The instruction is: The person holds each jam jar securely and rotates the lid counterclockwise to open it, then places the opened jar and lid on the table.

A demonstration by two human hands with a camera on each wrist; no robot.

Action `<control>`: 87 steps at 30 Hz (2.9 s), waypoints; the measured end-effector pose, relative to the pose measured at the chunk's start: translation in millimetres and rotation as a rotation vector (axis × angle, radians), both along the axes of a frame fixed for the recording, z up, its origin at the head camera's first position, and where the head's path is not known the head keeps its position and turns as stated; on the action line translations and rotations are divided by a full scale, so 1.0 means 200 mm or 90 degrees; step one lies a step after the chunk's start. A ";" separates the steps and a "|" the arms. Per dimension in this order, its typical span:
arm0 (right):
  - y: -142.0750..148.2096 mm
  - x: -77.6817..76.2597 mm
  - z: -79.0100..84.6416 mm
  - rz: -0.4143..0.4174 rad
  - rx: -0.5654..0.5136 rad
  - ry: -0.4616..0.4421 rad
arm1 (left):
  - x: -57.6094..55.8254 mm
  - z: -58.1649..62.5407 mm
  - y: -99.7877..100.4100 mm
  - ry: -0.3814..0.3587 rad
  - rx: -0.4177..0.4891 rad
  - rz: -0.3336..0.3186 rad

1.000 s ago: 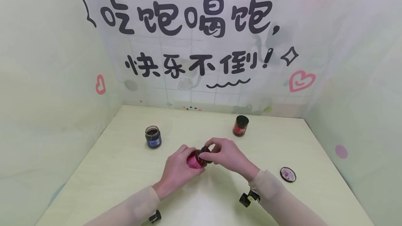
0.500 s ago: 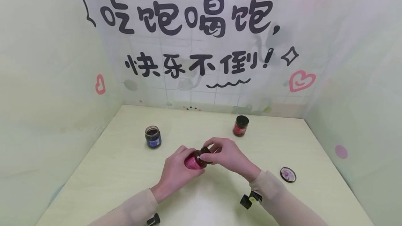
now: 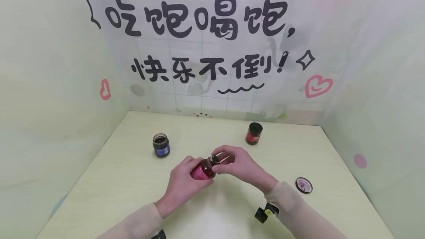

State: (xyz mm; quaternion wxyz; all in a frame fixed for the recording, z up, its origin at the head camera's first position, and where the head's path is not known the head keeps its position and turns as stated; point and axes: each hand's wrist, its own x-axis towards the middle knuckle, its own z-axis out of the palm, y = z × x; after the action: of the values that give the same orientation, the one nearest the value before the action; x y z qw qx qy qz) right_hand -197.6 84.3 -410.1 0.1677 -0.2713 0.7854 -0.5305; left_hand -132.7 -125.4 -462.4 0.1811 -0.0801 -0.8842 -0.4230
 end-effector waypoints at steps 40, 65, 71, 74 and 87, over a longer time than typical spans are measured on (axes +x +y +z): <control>0.29 -0.15 -0.18 -0.100 0.131 0.048 | -0.04 -0.05 -0.16 -0.092 0.095 0.092; 0.59 -0.22 -0.24 -0.220 0.290 0.141 | -0.05 -0.12 -0.34 -0.137 0.084 0.122; 0.67 -0.24 -0.25 -0.241 0.349 0.168 | -0.04 -0.12 -0.38 -0.144 0.104 0.124; 0.71 -0.25 -0.25 -0.242 0.369 0.182 | -0.05 -0.12 -0.39 -0.145 0.105 0.125; 0.88 -0.30 -0.28 -0.280 0.431 0.195 | -0.05 -0.12 -0.46 -0.152 0.096 0.126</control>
State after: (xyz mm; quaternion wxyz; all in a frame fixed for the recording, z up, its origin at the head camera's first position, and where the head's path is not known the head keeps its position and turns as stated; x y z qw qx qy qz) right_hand -257.7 260.7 -466.4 0.0118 -0.1025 0.9701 -0.2195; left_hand -142.2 -217.0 -487.0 0.1210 0.0716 -0.8689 -0.4747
